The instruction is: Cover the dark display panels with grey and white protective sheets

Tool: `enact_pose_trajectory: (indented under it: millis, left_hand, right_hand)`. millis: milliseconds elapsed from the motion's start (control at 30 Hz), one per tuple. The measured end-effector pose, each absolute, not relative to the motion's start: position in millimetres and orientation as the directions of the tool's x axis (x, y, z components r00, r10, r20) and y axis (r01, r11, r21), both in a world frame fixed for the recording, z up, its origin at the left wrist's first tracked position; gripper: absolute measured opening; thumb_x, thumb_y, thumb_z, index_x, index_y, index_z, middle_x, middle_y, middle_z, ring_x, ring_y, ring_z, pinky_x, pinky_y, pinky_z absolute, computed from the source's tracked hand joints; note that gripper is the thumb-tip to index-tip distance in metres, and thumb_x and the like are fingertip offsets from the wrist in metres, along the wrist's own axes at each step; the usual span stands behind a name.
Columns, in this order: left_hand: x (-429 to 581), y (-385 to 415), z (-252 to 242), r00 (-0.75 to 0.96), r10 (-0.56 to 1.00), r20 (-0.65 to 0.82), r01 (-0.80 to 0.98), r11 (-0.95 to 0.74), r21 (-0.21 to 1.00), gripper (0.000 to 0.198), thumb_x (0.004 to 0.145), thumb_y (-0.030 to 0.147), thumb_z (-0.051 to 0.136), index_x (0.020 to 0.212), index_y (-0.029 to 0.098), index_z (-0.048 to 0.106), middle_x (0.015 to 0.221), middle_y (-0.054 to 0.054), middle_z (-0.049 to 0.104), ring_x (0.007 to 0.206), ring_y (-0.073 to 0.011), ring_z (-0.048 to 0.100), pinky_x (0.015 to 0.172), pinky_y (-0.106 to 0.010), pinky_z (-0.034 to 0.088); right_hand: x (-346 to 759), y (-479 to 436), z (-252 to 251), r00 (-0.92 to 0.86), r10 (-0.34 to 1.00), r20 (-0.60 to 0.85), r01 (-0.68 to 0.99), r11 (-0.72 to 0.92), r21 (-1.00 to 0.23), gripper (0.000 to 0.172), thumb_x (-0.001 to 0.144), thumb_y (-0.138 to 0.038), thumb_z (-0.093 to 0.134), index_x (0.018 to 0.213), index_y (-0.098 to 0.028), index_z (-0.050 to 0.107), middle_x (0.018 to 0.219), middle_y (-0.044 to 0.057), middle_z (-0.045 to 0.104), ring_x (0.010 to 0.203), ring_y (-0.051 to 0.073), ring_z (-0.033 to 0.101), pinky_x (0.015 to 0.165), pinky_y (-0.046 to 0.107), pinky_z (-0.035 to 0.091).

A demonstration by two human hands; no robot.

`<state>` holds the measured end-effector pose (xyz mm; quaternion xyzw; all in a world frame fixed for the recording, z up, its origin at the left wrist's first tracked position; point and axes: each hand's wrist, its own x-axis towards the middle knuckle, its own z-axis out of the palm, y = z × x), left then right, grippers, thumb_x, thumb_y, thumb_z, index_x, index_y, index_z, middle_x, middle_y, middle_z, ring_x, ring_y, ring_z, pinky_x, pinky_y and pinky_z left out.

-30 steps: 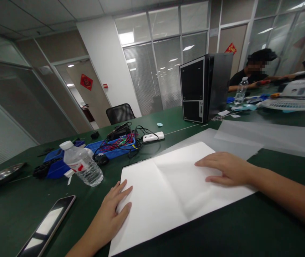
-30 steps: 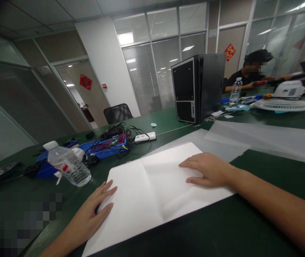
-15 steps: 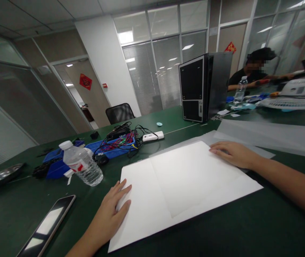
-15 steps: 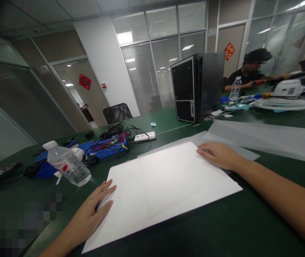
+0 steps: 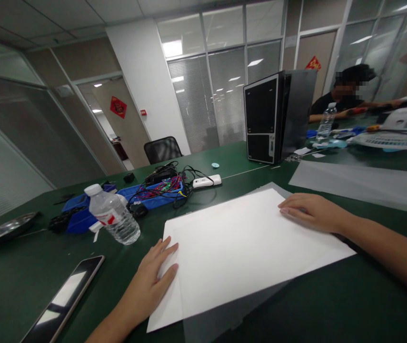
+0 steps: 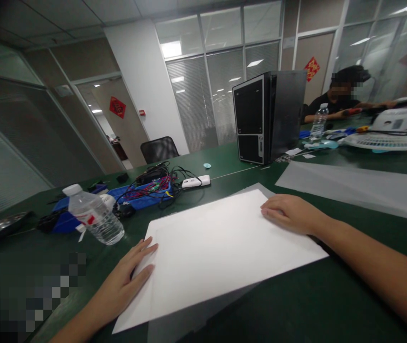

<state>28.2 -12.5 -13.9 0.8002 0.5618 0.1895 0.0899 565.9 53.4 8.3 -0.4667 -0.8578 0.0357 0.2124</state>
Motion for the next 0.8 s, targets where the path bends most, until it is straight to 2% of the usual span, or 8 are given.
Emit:
enact_pose_trajectory:
  millis: [267, 567, 800]
  left_hand:
    - [27.5, -13.1, -14.1, 0.298, 0.931, 0.211, 0.855, -0.359, 0.375, 0.052, 0.103, 0.051, 0.048, 0.147, 0.026, 0.063, 0.165, -0.011, 0.047, 0.155, -0.0347, 0.040, 0.124, -0.063, 0.032]
    - [25.4, -10.4, -15.9, 0.298, 0.934, 0.197, 0.856, -0.352, 0.379, 0.054, 0.102, 0.051, 0.049, 0.147, 0.026, 0.062, 0.166, -0.011, 0.045, 0.156, -0.0340, 0.037, 0.126, -0.062, 0.030]
    - [25.5, -10.0, -8.1, 0.287, 0.945, 0.157, 0.845, -0.327, 0.424, 0.052, 0.098, 0.048, 0.055, 0.145, 0.028, 0.065, 0.165, -0.010, 0.046, 0.156, -0.0352, 0.036, 0.126, -0.064, 0.026]
  right_hand:
    - [551.2, 47.3, 8.0, -0.512, 0.812, 0.279, 0.787, 0.574, -0.225, 0.045, 0.105, -0.055, 0.046, 0.119, -0.029, 0.080, 0.129, 0.007, 0.074, 0.118, 0.028, 0.069, 0.103, 0.053, 0.056]
    - [532.2, 35.1, 19.3, -0.615, 0.736, 0.283, 0.706, 0.674, -0.218, 0.039, 0.106, -0.046, 0.047, 0.113, -0.027, 0.081, 0.118, 0.007, 0.077, 0.107, 0.024, 0.071, 0.096, 0.048, 0.059]
    - [534.4, 38.6, 15.8, -0.574, 0.782, 0.242, 0.758, 0.620, -0.204, 0.038, 0.105, -0.048, 0.050, 0.117, -0.029, 0.080, 0.124, 0.005, 0.076, 0.112, 0.025, 0.070, 0.102, 0.051, 0.056]
